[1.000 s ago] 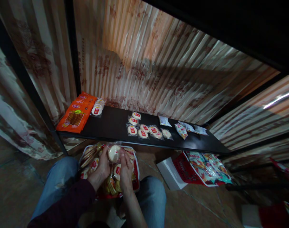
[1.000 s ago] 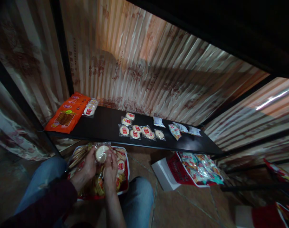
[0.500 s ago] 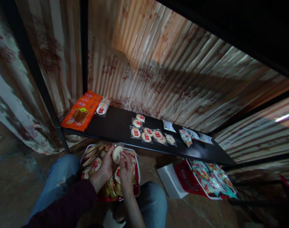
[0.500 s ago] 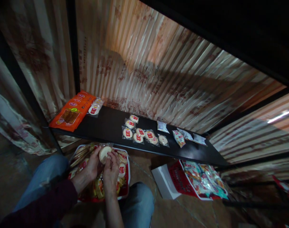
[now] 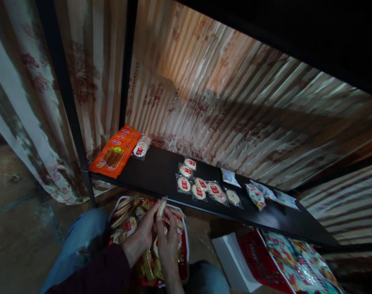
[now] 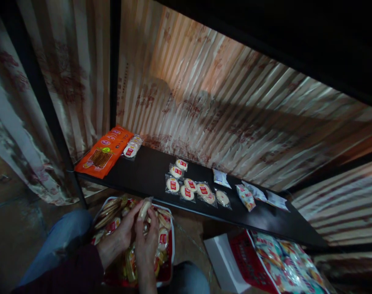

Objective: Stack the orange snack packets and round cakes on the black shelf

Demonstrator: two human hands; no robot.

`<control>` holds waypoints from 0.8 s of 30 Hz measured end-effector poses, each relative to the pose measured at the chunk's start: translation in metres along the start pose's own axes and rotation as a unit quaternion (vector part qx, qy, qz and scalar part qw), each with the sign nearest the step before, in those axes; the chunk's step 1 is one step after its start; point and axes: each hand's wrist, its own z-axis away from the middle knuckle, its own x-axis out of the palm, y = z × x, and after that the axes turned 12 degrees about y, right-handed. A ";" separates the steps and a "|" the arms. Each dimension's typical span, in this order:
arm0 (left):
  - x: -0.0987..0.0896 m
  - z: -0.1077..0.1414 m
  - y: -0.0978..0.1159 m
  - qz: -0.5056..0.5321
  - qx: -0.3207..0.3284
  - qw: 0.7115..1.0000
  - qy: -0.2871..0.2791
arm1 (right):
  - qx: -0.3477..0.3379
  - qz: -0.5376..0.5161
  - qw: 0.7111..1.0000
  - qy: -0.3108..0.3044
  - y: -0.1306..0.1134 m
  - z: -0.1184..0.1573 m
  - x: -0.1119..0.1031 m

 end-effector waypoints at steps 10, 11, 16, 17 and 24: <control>0.019 -0.001 0.020 -0.062 0.113 0.991 0.027 | 0.021 -0.075 0.997 -0.013 -0.032 -0.021 -0.001; 0.019 -0.001 0.023 -0.062 0.145 0.987 0.030 | 0.030 -0.088 0.996 -0.017 -0.034 -0.024 -0.001; 0.009 -0.003 0.031 -0.108 0.221 0.969 0.028 | 0.117 -0.149 0.982 0.012 -0.011 -0.033 0.003; 0.006 -0.003 0.032 -0.120 0.227 0.966 0.033 | 0.133 -0.161 0.978 0.015 -0.003 -0.033 0.005; -0.006 -0.005 0.037 -0.162 0.245 0.955 0.032 | 0.195 -0.227 0.954 0.021 0.015 -0.037 0.018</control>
